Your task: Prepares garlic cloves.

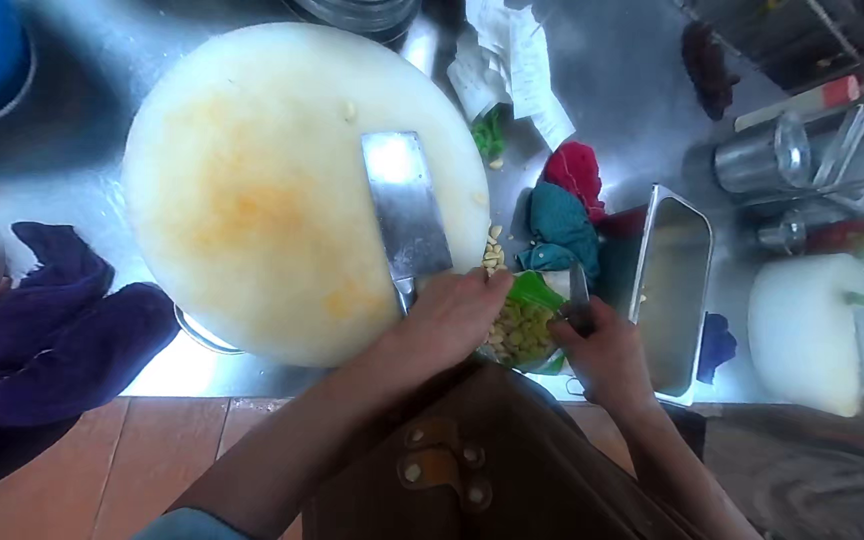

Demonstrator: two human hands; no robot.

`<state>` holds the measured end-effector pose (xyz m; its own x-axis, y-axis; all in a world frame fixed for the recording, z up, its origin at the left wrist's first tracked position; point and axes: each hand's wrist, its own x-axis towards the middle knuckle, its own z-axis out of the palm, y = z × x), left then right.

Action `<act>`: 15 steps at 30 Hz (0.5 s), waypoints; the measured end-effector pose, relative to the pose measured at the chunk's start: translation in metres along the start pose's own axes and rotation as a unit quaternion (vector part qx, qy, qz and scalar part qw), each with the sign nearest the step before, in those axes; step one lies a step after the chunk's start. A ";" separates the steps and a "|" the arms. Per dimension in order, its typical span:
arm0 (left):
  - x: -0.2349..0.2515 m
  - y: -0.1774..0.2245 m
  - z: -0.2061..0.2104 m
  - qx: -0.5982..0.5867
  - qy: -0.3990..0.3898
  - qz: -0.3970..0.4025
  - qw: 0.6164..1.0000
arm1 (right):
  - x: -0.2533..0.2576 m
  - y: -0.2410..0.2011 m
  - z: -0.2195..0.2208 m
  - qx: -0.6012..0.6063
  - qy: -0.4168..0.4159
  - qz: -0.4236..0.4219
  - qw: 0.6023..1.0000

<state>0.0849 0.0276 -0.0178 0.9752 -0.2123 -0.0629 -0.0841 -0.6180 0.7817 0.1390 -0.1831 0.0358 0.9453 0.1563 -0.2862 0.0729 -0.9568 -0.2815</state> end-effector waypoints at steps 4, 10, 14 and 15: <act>0.006 0.018 0.010 0.012 -0.124 0.019 0.992 | 0.006 -0.003 -0.005 0.020 -0.016 0.026 0.999; 0.037 0.014 0.032 0.034 -0.173 0.018 0.984 | 0.003 0.007 -0.001 0.058 -0.002 0.030 0.998; 0.051 0.015 0.034 0.085 -0.221 0.030 0.971 | 0.006 0.010 -0.002 0.085 -0.015 0.035 0.996; 0.054 0.016 0.033 0.085 -0.228 0.024 0.970 | 0.007 0.010 -0.003 0.088 -0.014 0.036 0.995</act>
<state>0.1291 -0.0184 -0.0287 0.7800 -0.5334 -0.3272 -0.1976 -0.7061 0.6799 0.1476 -0.1917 0.0333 0.9364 0.0979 -0.3371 -0.0539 -0.9088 -0.4138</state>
